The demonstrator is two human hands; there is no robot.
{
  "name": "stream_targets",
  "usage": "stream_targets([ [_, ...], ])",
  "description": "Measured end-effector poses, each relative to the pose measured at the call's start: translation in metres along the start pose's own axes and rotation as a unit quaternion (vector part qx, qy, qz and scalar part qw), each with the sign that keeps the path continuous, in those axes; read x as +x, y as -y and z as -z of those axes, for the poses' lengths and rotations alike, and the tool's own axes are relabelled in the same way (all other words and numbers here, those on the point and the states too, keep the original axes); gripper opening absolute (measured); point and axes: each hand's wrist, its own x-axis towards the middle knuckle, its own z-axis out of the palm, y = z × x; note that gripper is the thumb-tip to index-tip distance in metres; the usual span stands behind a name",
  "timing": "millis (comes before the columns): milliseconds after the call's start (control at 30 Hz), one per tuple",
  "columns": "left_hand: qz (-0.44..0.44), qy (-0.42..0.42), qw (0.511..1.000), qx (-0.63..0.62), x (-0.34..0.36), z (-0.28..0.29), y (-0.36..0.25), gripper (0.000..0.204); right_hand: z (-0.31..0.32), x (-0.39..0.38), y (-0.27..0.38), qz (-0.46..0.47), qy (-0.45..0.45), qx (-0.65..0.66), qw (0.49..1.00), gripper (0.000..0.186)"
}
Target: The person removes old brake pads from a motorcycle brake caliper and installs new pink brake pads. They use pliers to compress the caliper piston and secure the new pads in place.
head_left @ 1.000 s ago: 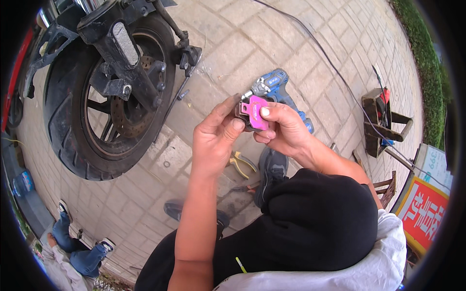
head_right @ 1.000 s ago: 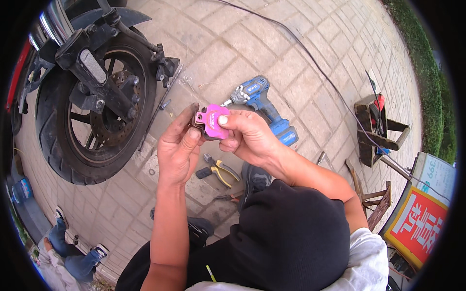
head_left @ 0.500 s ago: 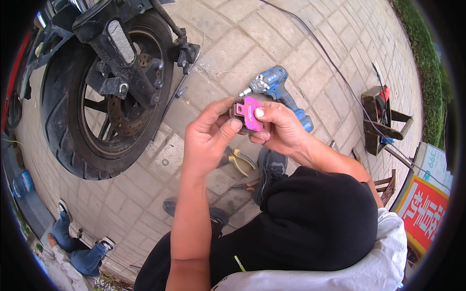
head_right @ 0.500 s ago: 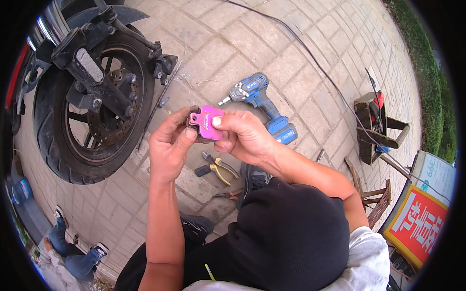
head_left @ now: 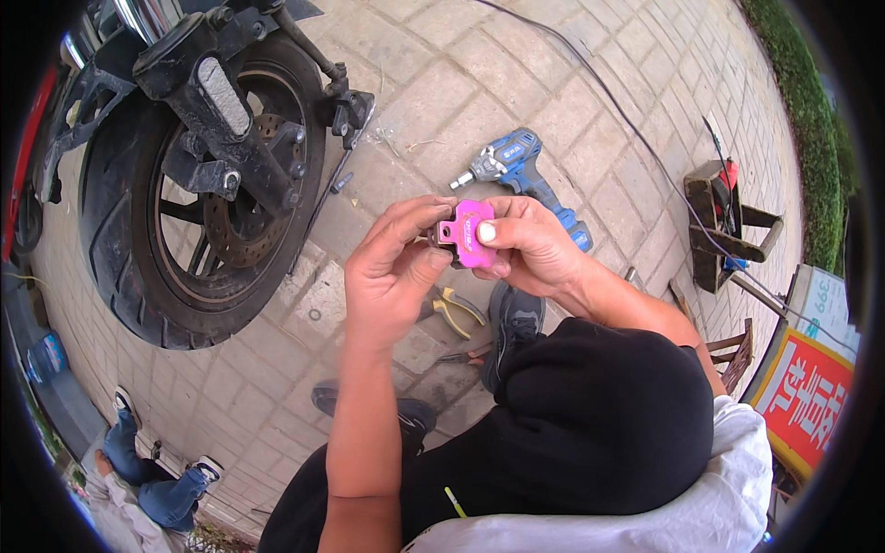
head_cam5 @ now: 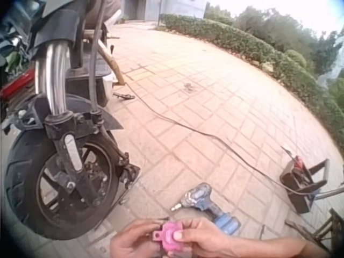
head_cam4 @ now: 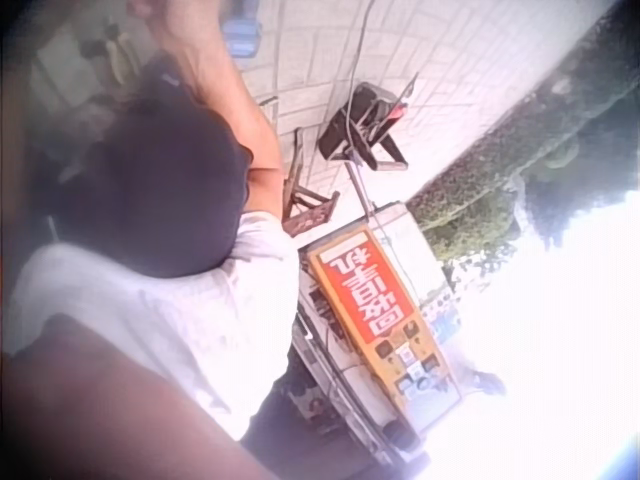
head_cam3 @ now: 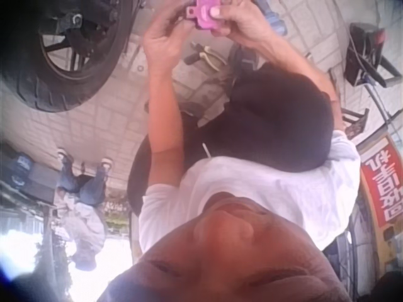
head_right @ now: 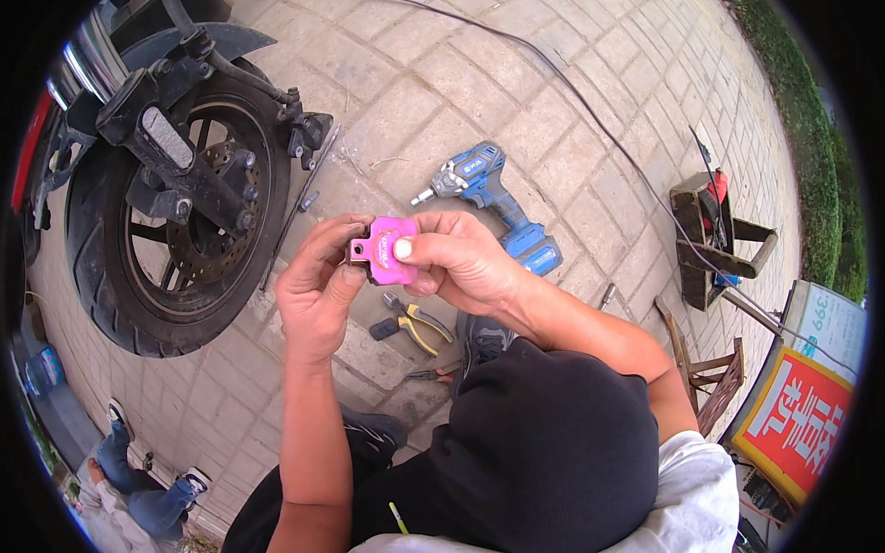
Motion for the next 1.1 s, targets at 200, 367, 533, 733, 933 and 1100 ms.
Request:
stream_targets([
  [200,-0.005,-0.020,1.000,-0.022,-0.003,-0.001,0.012,0.032,0.002,0.002,-0.005,0.002,-0.006,0.031,1.000,0.022],
  [367,0.014,-0.017,0.998,-0.053,-0.005,0.001,0.016,0.034,0.004,0.003,-0.004,-0.016,-0.024,0.029,0.999,0.022],
  [533,0.017,0.055,0.998,0.036,0.006,0.011,-0.008,0.030,0.001,0.000,0.000,-0.026,-0.023,0.005,0.999,0.023],
  [733,-0.010,0.035,0.994,0.099,0.005,0.008,-0.010,0.026,-0.006,-0.003,0.002,-0.015,-0.036,0.005,0.999,0.019],
  [933,0.051,-0.011,0.998,-0.028,0.000,-0.002,-0.003,0.035,-0.001,-0.003,-0.003,0.013,-0.048,0.018,0.999,0.017],
  [1100,0.028,-0.001,0.999,-0.038,-0.002,0.002,0.010,0.039,-0.001,-0.004,-0.005,0.046,-0.061,-0.015,0.997,0.020],
])
